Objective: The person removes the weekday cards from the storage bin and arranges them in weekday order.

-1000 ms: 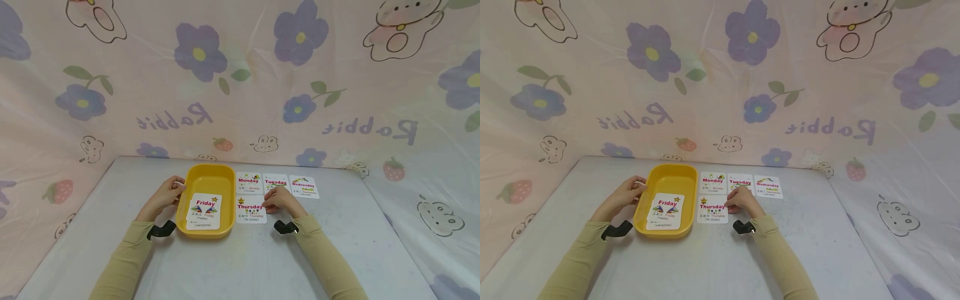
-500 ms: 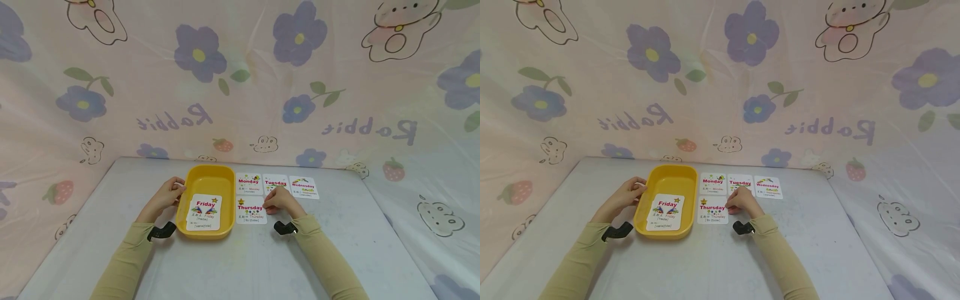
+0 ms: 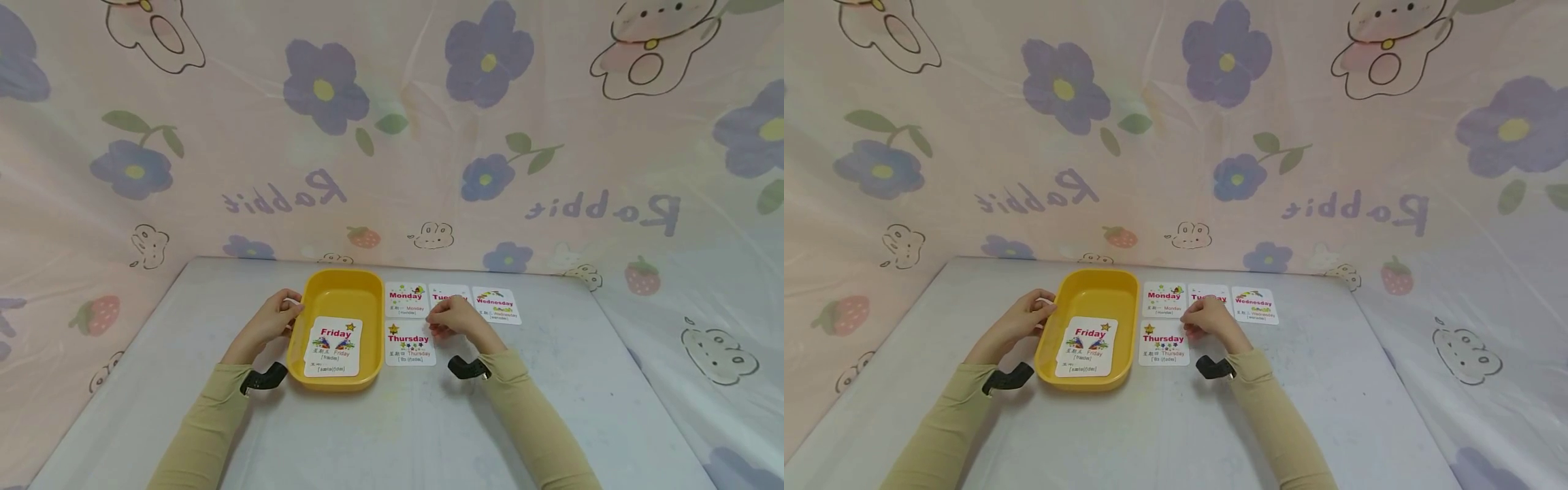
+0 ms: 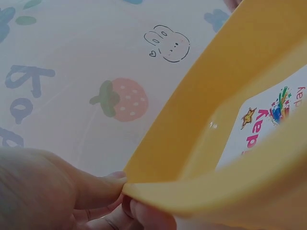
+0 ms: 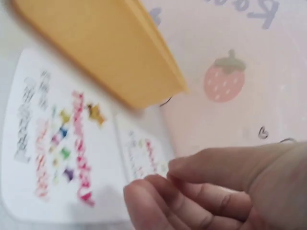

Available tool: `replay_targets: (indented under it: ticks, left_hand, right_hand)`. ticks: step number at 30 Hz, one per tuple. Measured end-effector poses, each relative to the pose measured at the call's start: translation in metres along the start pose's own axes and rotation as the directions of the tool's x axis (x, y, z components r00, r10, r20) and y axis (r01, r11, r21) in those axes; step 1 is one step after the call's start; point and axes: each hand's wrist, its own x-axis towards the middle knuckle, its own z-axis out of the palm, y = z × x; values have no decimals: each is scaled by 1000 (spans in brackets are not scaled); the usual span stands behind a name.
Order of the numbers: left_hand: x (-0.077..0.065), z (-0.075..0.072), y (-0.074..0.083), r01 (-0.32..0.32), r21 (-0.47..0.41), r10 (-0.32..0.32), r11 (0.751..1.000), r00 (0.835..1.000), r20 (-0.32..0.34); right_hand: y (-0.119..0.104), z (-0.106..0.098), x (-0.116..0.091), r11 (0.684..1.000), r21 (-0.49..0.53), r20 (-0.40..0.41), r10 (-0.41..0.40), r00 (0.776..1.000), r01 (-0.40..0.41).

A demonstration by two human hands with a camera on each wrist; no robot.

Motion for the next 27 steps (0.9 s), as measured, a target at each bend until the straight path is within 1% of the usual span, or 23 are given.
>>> replay_targets:
  ticks: [2,4,8,10,17,22,24,27]
  left_hand:
    - [0,0,0,0,4,0,1000,1000,-2]
    - [1,0,-1,11,1,-11,1000,1000,-10]
    - [1,-1,-2,1,3,-1,1000,1000,-1]
    - [1,-1,-3,3,2,-3,1000,1000,3]
    - [0,-1,-2,2,11,-2,1000,1000,-1]
    - [0,-1,0,7,20,-7,1000,1000,-5]
    - [0,-1,0,12,18,-12,1000,1000,-6]
    - [0,0,0,13,13,-13,1000,1000,-3]
  right_hand:
    - [-8,-1,-1,998,53,44,-33,998,31]
    - [-17,0,-2,994,84,89,-72,993,64]
    - [-29,6,-2,983,135,155,-146,977,125]
    - [-35,10,-3,978,145,181,-177,968,152]
    - [-58,26,-6,965,177,244,-234,941,194]
    - [-71,38,-7,952,204,298,-283,912,229]
    - [-74,44,-7,950,210,309,-289,906,232]
    - [-77,52,-8,950,213,318,-288,903,228]
